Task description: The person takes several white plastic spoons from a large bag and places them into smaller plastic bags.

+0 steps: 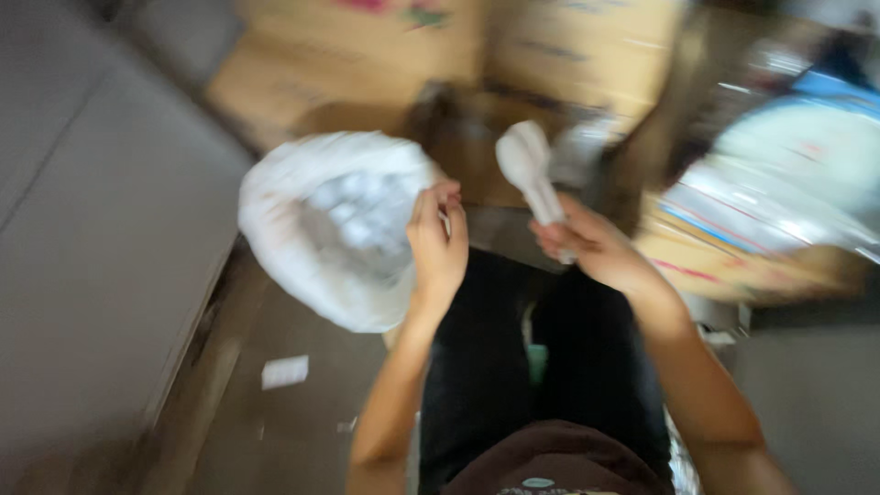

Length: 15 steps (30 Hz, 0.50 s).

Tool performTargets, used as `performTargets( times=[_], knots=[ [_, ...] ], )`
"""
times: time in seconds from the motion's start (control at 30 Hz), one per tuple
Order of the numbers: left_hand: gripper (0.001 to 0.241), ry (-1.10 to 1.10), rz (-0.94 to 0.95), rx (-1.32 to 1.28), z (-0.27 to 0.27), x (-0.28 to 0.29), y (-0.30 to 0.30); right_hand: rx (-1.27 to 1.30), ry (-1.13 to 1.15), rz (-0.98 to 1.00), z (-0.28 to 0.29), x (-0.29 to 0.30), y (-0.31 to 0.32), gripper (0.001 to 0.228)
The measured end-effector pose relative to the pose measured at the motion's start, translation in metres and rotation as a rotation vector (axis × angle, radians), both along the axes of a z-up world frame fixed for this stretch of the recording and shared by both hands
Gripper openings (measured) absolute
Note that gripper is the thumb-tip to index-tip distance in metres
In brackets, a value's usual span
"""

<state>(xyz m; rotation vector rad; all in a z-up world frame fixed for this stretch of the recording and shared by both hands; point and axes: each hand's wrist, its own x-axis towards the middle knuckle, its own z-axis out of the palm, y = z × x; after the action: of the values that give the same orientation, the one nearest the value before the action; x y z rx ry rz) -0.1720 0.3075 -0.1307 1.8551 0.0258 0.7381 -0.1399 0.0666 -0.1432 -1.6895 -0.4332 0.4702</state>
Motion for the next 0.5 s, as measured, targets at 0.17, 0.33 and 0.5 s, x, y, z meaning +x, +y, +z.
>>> performTargets(
  times=[0.17, 0.33, 0.5],
  knots=[
    [0.025, -0.333, -0.511, 0.164, 0.086, 0.055, -0.119, -0.078, -0.281, -0.334, 0.072, -0.081, -0.139, 0.031],
    [0.021, -0.668, -0.816, 0.022, 0.159, 0.09, -0.278, -0.312, -0.235, -0.641, 0.131, -0.15, -0.222, 0.04],
    [0.023, -0.615, -0.738, 0.466, 0.181, 0.146, -0.379, -0.863, -0.543, -0.814, 0.201, -0.179, -0.252, 0.062]
  ],
)
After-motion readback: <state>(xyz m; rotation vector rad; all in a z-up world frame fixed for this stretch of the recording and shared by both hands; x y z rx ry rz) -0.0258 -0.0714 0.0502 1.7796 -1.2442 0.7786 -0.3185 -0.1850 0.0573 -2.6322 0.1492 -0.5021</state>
